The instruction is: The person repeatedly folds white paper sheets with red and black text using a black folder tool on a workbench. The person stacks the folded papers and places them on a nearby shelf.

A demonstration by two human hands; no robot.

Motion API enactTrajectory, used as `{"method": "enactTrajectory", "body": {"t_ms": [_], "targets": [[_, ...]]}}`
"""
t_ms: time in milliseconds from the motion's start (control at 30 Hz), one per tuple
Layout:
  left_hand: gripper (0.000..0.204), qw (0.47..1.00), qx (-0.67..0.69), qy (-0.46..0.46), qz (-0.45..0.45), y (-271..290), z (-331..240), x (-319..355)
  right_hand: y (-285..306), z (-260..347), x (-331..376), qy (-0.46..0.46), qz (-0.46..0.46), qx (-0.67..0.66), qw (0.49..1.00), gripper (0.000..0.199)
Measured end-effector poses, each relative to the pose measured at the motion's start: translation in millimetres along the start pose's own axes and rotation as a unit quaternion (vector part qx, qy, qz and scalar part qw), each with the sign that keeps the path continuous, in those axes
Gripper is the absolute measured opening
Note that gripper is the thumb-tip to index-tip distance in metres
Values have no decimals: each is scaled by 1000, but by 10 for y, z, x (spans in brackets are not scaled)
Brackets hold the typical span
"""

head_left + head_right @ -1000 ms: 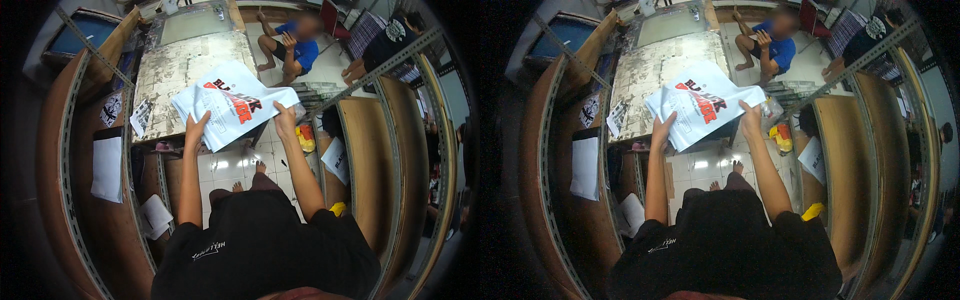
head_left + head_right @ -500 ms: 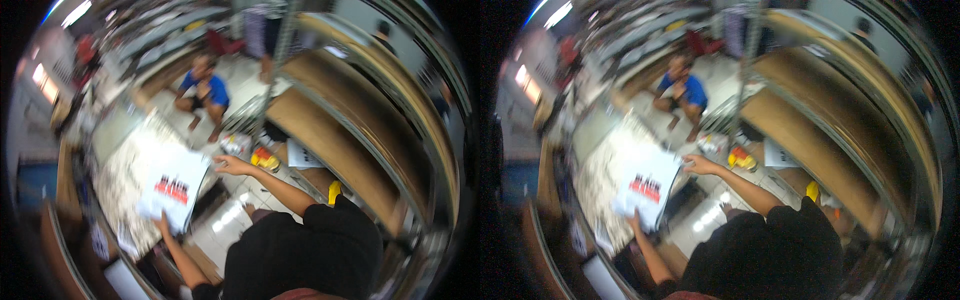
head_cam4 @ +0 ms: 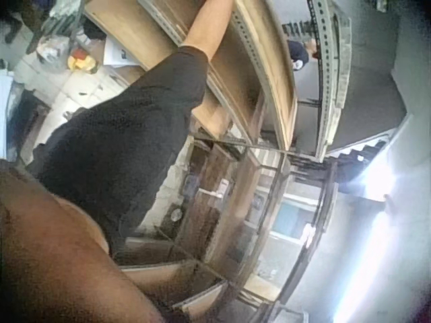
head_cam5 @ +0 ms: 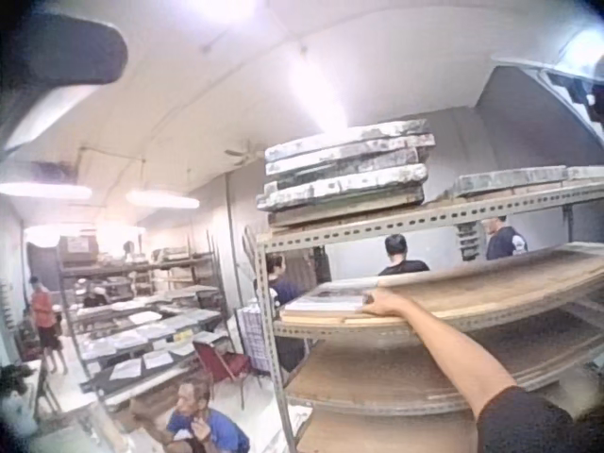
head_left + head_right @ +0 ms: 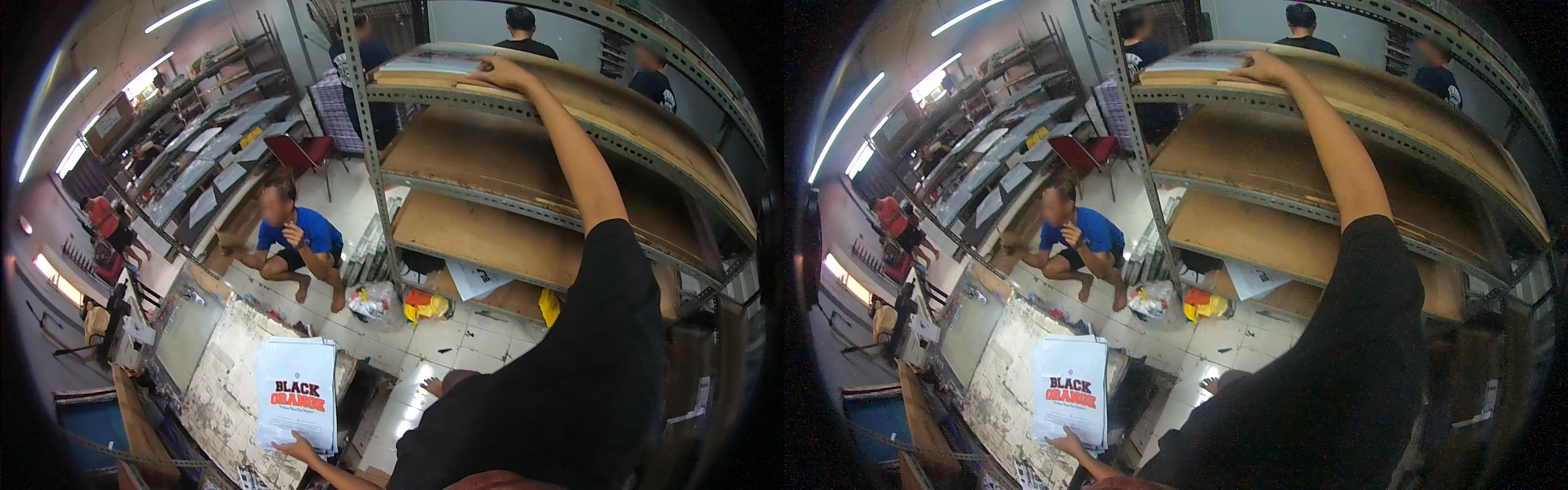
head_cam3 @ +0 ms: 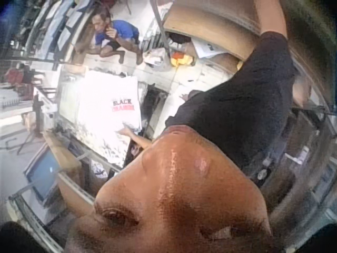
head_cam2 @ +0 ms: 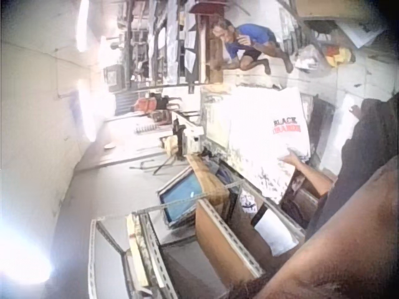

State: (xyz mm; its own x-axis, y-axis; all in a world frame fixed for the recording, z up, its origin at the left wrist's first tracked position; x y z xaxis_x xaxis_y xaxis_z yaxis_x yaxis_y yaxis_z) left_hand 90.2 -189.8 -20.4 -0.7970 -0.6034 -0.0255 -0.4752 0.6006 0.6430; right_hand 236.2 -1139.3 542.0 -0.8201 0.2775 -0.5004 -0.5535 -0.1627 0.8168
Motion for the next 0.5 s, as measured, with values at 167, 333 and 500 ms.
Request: {"method": "enactTrajectory", "body": {"t_ms": [167, 333, 500], "targets": [[71, 982, -108, -66, -139, 337, -420, 346, -109, -58, -312, 47, 61, 72, 994, 51], [53, 990, 62, -128, -6, 16, -864, 553, 21, 152, -209, 60, -8, 128, 990, 32], [44, 896, 248, -154, 335, -190, -3158, 1652, 259, 1116, 1026, 110, -128, 261, 950, 26]]}}
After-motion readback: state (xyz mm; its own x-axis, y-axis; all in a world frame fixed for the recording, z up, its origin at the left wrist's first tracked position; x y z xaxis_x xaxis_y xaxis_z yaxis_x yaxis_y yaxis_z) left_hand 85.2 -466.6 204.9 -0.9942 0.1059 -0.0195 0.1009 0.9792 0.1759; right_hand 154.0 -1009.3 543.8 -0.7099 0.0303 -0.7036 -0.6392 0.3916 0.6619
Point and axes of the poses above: each hand's wrist, its own x-axis away from the middle knuckle, its own y-axis out of the back of the hand, z = x × y, the point moved 2 cm from there along -x, towards the middle knuckle, and after that the axes turned 9 degrees about z, right-handed, at the moved point
